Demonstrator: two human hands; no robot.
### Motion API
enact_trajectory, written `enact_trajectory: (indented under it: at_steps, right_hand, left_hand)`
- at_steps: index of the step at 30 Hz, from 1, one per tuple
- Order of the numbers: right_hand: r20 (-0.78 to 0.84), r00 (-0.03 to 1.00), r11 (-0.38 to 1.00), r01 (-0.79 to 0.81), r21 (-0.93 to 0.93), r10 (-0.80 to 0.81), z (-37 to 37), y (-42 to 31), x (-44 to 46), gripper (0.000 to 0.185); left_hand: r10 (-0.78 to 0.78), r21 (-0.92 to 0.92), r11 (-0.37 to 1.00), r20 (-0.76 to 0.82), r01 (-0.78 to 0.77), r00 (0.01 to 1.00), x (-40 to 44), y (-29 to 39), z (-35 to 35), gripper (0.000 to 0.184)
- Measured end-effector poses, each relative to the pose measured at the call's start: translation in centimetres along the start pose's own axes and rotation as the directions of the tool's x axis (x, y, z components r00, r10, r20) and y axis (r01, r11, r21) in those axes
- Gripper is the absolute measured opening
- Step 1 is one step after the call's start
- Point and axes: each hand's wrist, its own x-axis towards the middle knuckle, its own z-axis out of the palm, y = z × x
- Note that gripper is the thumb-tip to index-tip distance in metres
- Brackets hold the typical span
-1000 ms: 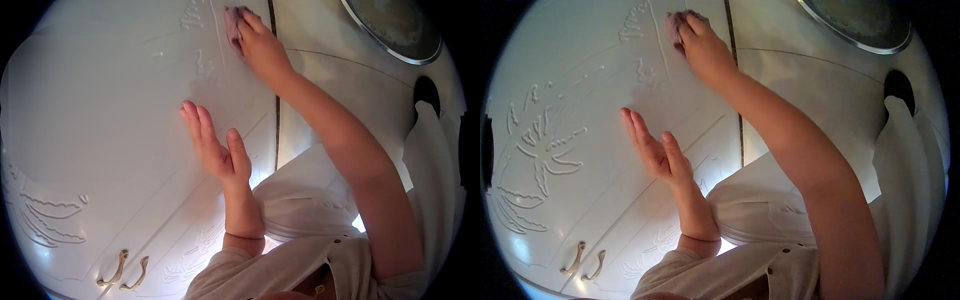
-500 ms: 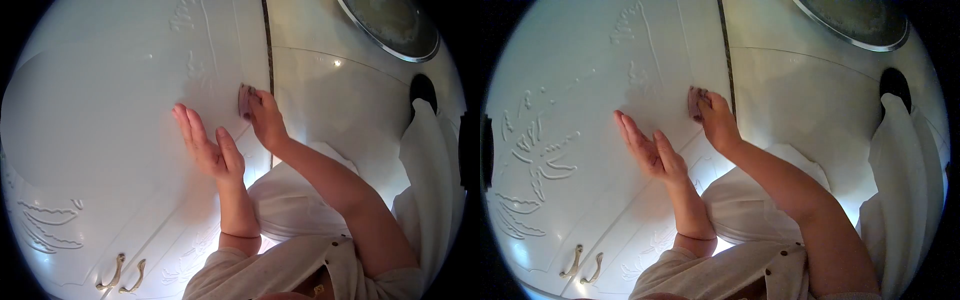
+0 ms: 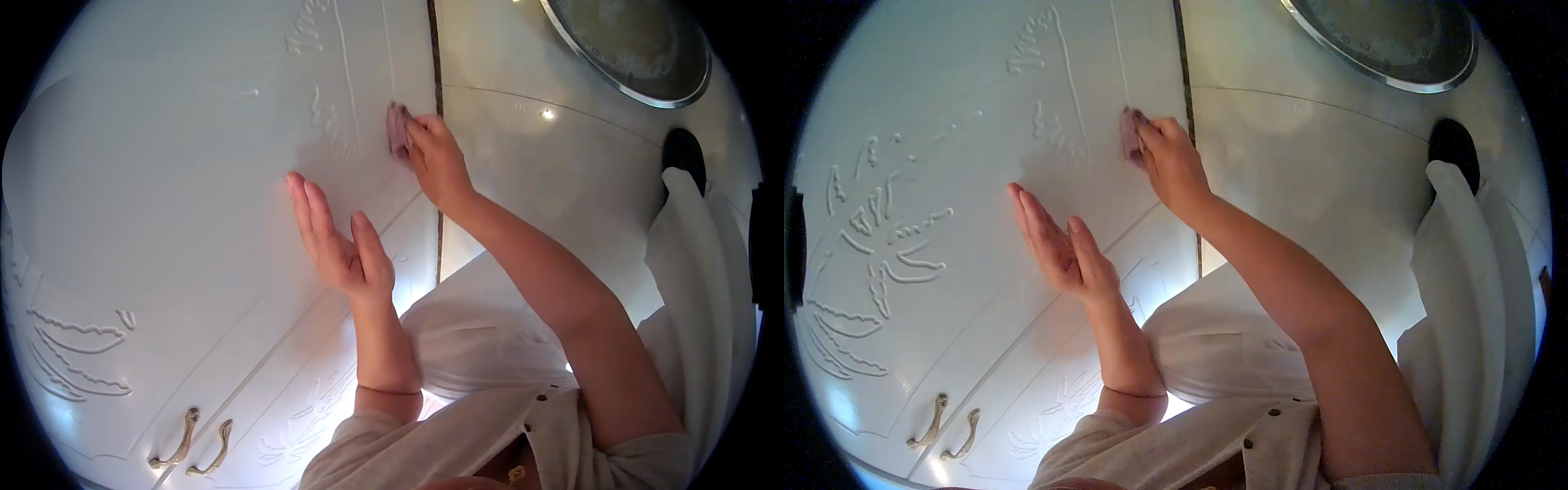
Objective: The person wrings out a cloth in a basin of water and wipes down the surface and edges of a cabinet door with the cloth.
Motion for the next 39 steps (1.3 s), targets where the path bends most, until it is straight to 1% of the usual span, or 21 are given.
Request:
enact_trajectory:
  at_steps: [4, 7, 10, 11, 13, 14, 16, 17, 18, 19, 21, 22, 24, 25, 27, 30, 32, 34, 35, 37, 39]
  right_hand:
    - [-0.035, 0.998, 0.995, 0.052, -0.08, -0.055, -0.8, -0.5, 4.7, 0.034]
    - [-0.051, 0.995, 0.989, 0.081, -0.124, -0.088, -1.6, -0.4, 7.9, 0.033]
    - [-0.094, 0.988, 0.979, 0.101, -0.176, -0.119, -2.3, -0.6, 10.9, 0.029]
    - [-0.102, 0.988, 0.98, 0.094, -0.176, -0.113, -2.5, -0.7, 12.0, 0.029]
    - [-0.12, 0.988, 0.967, 0.06, -0.247, -0.092, -2.7, -1.0, 13.8, 0.025]
    - [-0.137, 0.987, 0.969, 0.046, -0.243, -0.081, -2.7, -1.1, 13.9, 0.025]
    - [-0.083, 0.996, 0.964, 0.015, -0.264, -0.039, -2.6, -1.2, 13.7, 0.026]
    - [-0.098, 0.995, 0.963, 0.002, -0.269, -0.03, -2.7, -1.0, 12.6, 0.026]
    - [-0.044, 0.999, 0.974, -0.011, -0.225, 0.001, -2.4, -0.7, 10.6, 0.027]
    - [0.013, 0.999, 0.983, -0.027, -0.179, 0.03, -2.3, -0.6, 9.0, 0.028]
    - [-0.019, 1.0, 0.99, -0.013, -0.143, 0.01, -2.4, -0.7, 6.8, 0.029]
    - [-0.036, 0.999, 0.994, 0.015, -0.113, -0.019, -2.2, -0.6, 6.3, 0.029]
    - [-0.029, 1.0, 0.993, 0.009, -0.114, -0.012, -2.2, -0.6, 6.6, 0.028]
    - [-0.02, 1.0, 0.993, 0.021, -0.119, -0.023, -2.6, -0.7, 7.2, 0.027]
    - [-0.058, 0.998, 0.988, 0.026, -0.154, -0.035, -2.9, -0.9, 9.7, 0.026]
    - [-0.075, 0.996, 0.984, 0.039, -0.174, -0.053, -2.7, -0.9, 10.9, 0.026]
    - [-0.071, 0.995, 0.982, 0.058, -0.181, -0.072, -2.6, -0.8, 9.7, 0.027]
    - [0.073, 0.997, 0.991, -0.002, -0.137, 0.012, -2.3, 0.1, 5.9, 0.031]
    - [0.073, 0.997, 0.99, -0.002, -0.138, 0.012, -2.4, 0.2, 4.6, 0.031]
    - [0.117, 0.974, 0.977, -0.184, -0.103, 0.196, -2.5, 0.4, 3.1, 0.037]
    - [0.11, 0.975, 0.977, -0.18, -0.115, 0.193, -1.9, 0.6, 3.1, 0.04]
  left_hand:
    - [-0.005, -0.026, 1.0, -0.005, 0.004, 1.0, 0.0, 0.2, 0.2, 0.051]
    - [-0.001, 0.009, 1.0, -0.058, 0.001, 0.998, 0.2, 0.3, 0.7, 0.051]
    - [-0.023, -0.038, 0.999, -0.049, 0.021, 0.999, 0.1, 0.4, 0.8, 0.052]
    - [-0.039, -0.028, 0.999, -0.043, 0.038, 0.998, 0.0, 0.5, 0.7, 0.052]
    - [-0.049, -0.02, 0.999, -0.02, 0.048, 0.999, -0.1, 0.5, 0.6, 0.052]
    - [-0.065, -0.038, 0.997, -0.044, 0.063, 0.997, -0.3, 0.5, 0.7, 0.052]
    - [-0.076, -0.06, 0.995, -0.054, 0.073, 0.996, -0.5, 0.1, 0.5, 0.052]
    - [-0.051, -0.039, 0.998, -0.089, 0.048, 0.995, -0.7, -0.2, 0.7, 0.052]
    - [-0.026, -0.019, 1.0, -0.127, 0.023, 0.992, -0.9, -0.5, 1.0, 0.052]
    - [-0.024, -0.027, 0.999, -0.116, 0.021, 0.993, -1.1, -0.7, 1.1, 0.052]
    - [0.187, 0.167, 0.972, -0.119, -0.166, 0.975, -1.5, -1.5, 1.2, 0.049]
    - [0.182, 0.166, 0.972, -0.108, -0.163, 0.977, -1.8, -2.2, 1.3, 0.049]
    - [0.411, 0.291, 0.874, -0.019, -0.388, 0.911, -2.0, -3.2, 1.4, 0.048]
    - [0.418, 0.279, 0.874, -0.013, -0.398, 0.909, -2.0, -3.3, 1.9, 0.048]
    - [0.438, 0.393, 0.832, -0.03, -0.393, 0.898, -1.9, -3.0, 2.7, 0.049]
    - [0.398, 0.424, 0.834, -0.016, -0.354, 0.917, -1.5, -2.4, 2.3, 0.054]
    - [0.395, 0.418, 0.838, -0.019, -0.351, 0.919, -2.3, -2.6, 1.7, 0.056]
    - [0.39, 0.406, 0.845, -0.024, -0.348, 0.92, -2.5, -2.9, 1.8, 0.058]
    - [0.381, 0.416, 0.841, -0.005, -0.344, 0.925, -2.6, -2.9, 1.8, 0.059]
    - [0.371, 0.436, 0.832, 0.026, -0.345, 0.928, -2.1, -2.6, 2.3, 0.06]
    - [0.386, 0.422, 0.828, 0.047, -0.369, 0.921, -1.5, -2.6, 2.3, 0.059]
